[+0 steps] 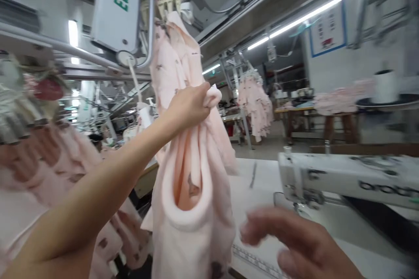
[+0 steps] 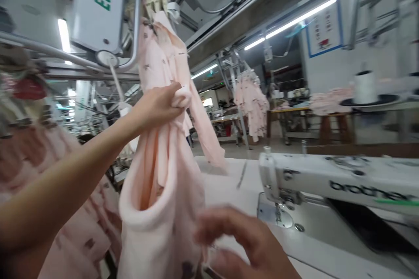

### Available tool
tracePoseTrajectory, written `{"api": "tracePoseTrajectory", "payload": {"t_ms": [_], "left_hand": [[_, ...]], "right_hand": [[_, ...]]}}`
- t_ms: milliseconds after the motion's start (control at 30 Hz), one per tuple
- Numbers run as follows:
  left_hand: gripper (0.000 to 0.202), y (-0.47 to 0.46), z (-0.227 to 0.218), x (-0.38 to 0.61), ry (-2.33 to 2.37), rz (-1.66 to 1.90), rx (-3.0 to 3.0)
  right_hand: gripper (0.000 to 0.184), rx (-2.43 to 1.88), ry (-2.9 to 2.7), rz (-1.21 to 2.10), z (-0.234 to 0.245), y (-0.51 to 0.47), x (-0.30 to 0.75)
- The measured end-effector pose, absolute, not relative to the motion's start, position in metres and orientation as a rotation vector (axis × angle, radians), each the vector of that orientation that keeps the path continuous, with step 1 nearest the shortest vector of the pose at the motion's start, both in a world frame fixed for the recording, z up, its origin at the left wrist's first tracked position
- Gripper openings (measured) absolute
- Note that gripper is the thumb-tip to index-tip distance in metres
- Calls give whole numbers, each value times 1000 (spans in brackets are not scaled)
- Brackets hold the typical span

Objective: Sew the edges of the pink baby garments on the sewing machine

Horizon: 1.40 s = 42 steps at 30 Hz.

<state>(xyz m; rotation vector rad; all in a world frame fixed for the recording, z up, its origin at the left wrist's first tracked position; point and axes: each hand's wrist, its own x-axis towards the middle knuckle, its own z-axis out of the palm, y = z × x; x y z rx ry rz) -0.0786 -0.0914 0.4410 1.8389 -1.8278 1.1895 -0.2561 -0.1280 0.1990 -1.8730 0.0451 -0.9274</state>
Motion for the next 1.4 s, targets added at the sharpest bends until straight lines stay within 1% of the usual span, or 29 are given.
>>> {"api": "tracePoseTrajectory", "payload": {"t_ms": [67, 133, 200, 233, 267, 300, 367, 433, 467, 500, 567, 600, 633, 700, 733, 833, 933, 1033, 1067, 1133, 1233, 1300, 1400], "left_hand": [[22, -108, 437, -103, -1880, 1255, 1799], [27, -115, 431, -121, -1931, 1178, 1735], [33, -113, 423, -127, -1963, 1016, 1694], [37, -109, 418, -125, -1965, 929, 1681], [40, -105, 410, -120, -1954, 847, 1666], [42, -100, 399, -110, -1950, 750, 1667], [40, -94, 366, -85, -1978, 489, 1734], [36, -92, 320, -59, -2091, 98, 1911], [35, -94, 293, -49, -2146, -5, 2006], [34, -96, 266, -44, -2175, -29, 2060], [43, -103, 218, -48, -2197, -116, 1936], [48, -107, 199, -57, -2189, -225, 1832], [48, -111, 184, -69, -2162, -359, 1724], [34, -120, 164, -97, -2042, -617, 1569], [28, -124, 158, -109, -1964, -700, 1521], [27, -131, 151, -131, -1791, -799, 1450], [22, -131, 149, -134, -1784, -850, 1430], [16, -127, 146, -134, -1830, -801, 1396], [15, -125, 144, -136, -1839, -757, 1385], [10, -123, 140, -138, -1794, -679, 1421], [9, -121, 135, -138, -1682, -667, 1551], [8, -122, 133, -136, -1715, -696, 1571], [9, -124, 131, -133, -1799, -709, 1533]], "right_hand": [[41, -1720, 132, -1146, 244, -128, -246], [44, -1766, 434, -1338, 267, -141, -234], [30, -1858, 614, -1381, 268, -158, -231], [22, -1874, 605, -1337, 263, -166, -234], [18, -1841, 522, -1253, 255, -172, -240], [19, -1758, 407, -1139, 244, -176, -248], [28, -1509, 221, -898, 220, -178, -268], [35, -1293, 199, -735, 192, -175, -284], [36, -1236, 246, -710, 178, -172, -289], [37, -1204, 305, -711, 165, -169, -292], [36, -1183, 404, -753, 140, -161, -292], [36, -1189, 436, -786, 131, -157, -290], [35, -1196, 460, -819, 123, -154, -288], [34, -1196, 514, -885, 111, -149, -289], [33, -1189, 552, -915, 108, -147, -291], [34, -1223, 676, -944, 105, -145, -306], [35, -1535, 797, -940, 111, -146, -319], [23, -1874, 863, -1102, 122, -149, -319], [23, -1929, 846, -1127, 125, -151, -316], [25, -1973, 793, -1058, 128, -154, -311], [18, -1948, 795, -959, 127, -158, -306], [11, -1954, 845, -931, 126, -160, -307], [10, -2051, 863, -833, 130, -161, -312]]}}
